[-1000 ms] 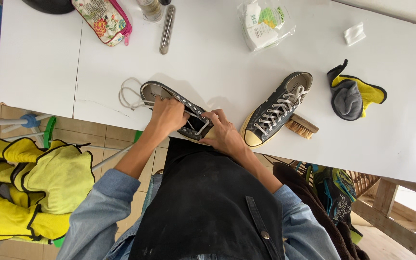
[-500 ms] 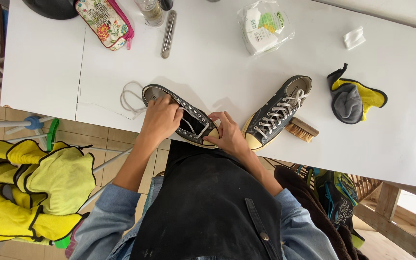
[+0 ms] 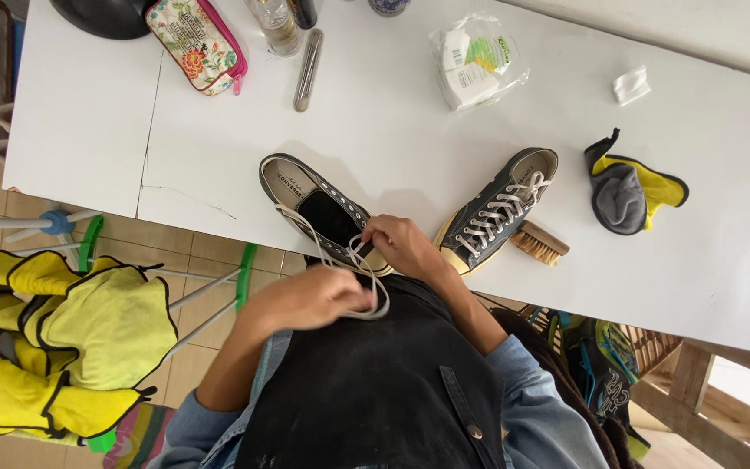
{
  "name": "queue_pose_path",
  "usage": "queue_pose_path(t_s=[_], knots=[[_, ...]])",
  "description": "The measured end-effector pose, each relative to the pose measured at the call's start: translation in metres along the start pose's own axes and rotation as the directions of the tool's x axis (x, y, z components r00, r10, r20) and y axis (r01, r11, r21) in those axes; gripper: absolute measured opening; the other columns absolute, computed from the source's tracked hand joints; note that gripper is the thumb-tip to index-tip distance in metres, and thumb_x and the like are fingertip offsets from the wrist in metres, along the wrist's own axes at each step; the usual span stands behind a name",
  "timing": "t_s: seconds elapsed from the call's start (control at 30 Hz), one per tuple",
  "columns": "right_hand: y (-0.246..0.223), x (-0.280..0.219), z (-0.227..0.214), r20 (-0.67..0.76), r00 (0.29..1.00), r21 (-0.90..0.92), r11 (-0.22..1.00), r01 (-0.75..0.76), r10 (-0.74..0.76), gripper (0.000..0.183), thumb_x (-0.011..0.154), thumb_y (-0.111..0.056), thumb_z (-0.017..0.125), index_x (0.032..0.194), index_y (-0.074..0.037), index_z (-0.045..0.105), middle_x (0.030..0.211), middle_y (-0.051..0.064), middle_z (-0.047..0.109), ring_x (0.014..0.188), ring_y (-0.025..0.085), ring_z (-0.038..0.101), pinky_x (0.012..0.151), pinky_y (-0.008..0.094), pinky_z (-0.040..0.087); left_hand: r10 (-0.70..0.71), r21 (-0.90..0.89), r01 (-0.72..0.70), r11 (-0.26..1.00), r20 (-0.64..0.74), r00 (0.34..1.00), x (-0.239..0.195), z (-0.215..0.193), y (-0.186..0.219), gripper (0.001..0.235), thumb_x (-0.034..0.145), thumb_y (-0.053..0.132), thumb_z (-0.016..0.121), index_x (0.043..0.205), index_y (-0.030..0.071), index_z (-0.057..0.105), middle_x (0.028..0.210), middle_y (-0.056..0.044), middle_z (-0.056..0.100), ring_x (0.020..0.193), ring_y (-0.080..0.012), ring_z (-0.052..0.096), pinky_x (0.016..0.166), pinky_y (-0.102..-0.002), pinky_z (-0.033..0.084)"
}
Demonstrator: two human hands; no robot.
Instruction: The person threads white shoelaces through the eyelets of a black canvas sneaker placed on a white table. They pull the laces through each eyelet, tighten them, and tie a knot at the top. The other sneaker remains laced on the table throughout.
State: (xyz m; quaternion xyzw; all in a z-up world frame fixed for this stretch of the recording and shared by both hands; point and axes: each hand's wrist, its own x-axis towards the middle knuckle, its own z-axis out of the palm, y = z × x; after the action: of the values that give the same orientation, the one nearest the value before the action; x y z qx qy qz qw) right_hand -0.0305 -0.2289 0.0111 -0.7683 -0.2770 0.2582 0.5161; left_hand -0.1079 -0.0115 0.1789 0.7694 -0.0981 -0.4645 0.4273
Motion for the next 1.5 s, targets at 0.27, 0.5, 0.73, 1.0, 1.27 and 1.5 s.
queue_pose_path(t_s=[0.27, 0.5, 0.73, 1.0, 1.27, 1.5], knots=[[-0.018, -0.004, 0.021, 0.024, 0.939, -0.202, 0.921, -0.332, 0.343, 0.044, 0.088, -0.054, 0.085, 0.090, -0.010, 0.081, 0.076, 0.012, 0.081, 0.077, 0.039, 0.080, 0.074, 0.048, 0.062, -0.304, -0.113, 0.298, 0.948, -0.595, 0.744, 0.051, 0.005, -0.089, 0.115, 0.111, 0.073, 0.044, 0.156, -0.032, 0.028, 0.148, -0.055, 0.050, 0.117, -0.0553, 0.074, 0.084, -0.059, 0.066], [-0.003, -0.008, 0.037, -0.050, 0.974, -0.089, 0.971, -0.223, 0.219, 0.019, 0.099, -0.029, 0.078, 0.098, -0.010, 0.075, 0.071, 0.008, 0.080, 0.072, 0.031, 0.081, 0.071, 0.040, 0.063, -0.147, 0.064, 0.272, 0.960, -0.712, 0.686, 0.122, 0.010, -0.150, 0.066, 0.117, 0.064, 0.052, 0.123, -0.001, 0.062, 0.105, -0.017, 0.064, 0.091, -0.0440, 0.079, 0.071, -0.049, 0.066], [-0.049, -0.021, 0.000, -0.140, 0.966, -0.105, 0.967, -0.233, 0.217, 0.031, 0.115, -0.030, 0.063, 0.088, -0.017, 0.073, 0.066, 0.004, 0.078, 0.067, 0.025, 0.079, 0.068, 0.031, 0.060, -0.106, 0.214, 0.366, 0.906, -0.721, 0.685, 0.087, 0.017, -0.112, 0.031, 0.104, 0.030, 0.079, 0.117, 0.007, 0.062, 0.111, -0.017, 0.067, 0.106, -0.0421, 0.076, 0.084, -0.052, 0.061], [-0.054, -0.027, -0.007, -0.077, 0.978, 0.186, 0.967, -0.176, 0.193, 0.036, 0.119, -0.028, 0.053, 0.095, -0.015, 0.077, 0.079, 0.001, 0.083, 0.076, 0.013, 0.073, 0.079, 0.030, 0.059, 0.284, 0.286, -0.143, 0.948, -0.547, 0.787, 0.109, 0.025, -0.132, 0.012, 0.103, 0.006, 0.070, 0.114, 0.006, 0.075, 0.100, -0.009, 0.060, 0.088, -0.0378, 0.068, 0.079, -0.045, 0.055], [-0.115, -0.043, -0.022, 0.005, 0.979, -0.020, 0.979, -0.204, 0.204, 0.027, 0.114, -0.015, 0.057, 0.095, -0.009, 0.075, 0.074, 0.012, 0.075, 0.074, 0.033, 0.073, 0.074, 0.040, 0.060, 0.613, 0.743, -0.038, 0.669, -0.522, 0.593, 0.074, 0.029, -0.107, 0.017, 0.098, -0.005, 0.072, 0.108, 0.008, 0.071, 0.098, -0.004, 0.063, 0.091, -0.0269, 0.069, 0.076, -0.037, 0.056], [-0.176, -0.039, -0.044, 0.045, 0.976, -0.233, 0.952, -0.198, 0.214, 0.018, 0.109, -0.010, 0.063, 0.096, -0.005, 0.074, 0.084, 0.016, 0.075, 0.084, 0.042, 0.077, 0.075, 0.043, 0.061, 0.811, 0.842, -0.124, 0.525, -0.451, 0.372, 0.047, 0.023, -0.086, 0.029, 0.100, -0.010, 0.069, 0.121, 0.011, 0.071, 0.102, -0.003, 0.059, 0.083, -0.0232, 0.063, 0.068, -0.033, 0.052]])
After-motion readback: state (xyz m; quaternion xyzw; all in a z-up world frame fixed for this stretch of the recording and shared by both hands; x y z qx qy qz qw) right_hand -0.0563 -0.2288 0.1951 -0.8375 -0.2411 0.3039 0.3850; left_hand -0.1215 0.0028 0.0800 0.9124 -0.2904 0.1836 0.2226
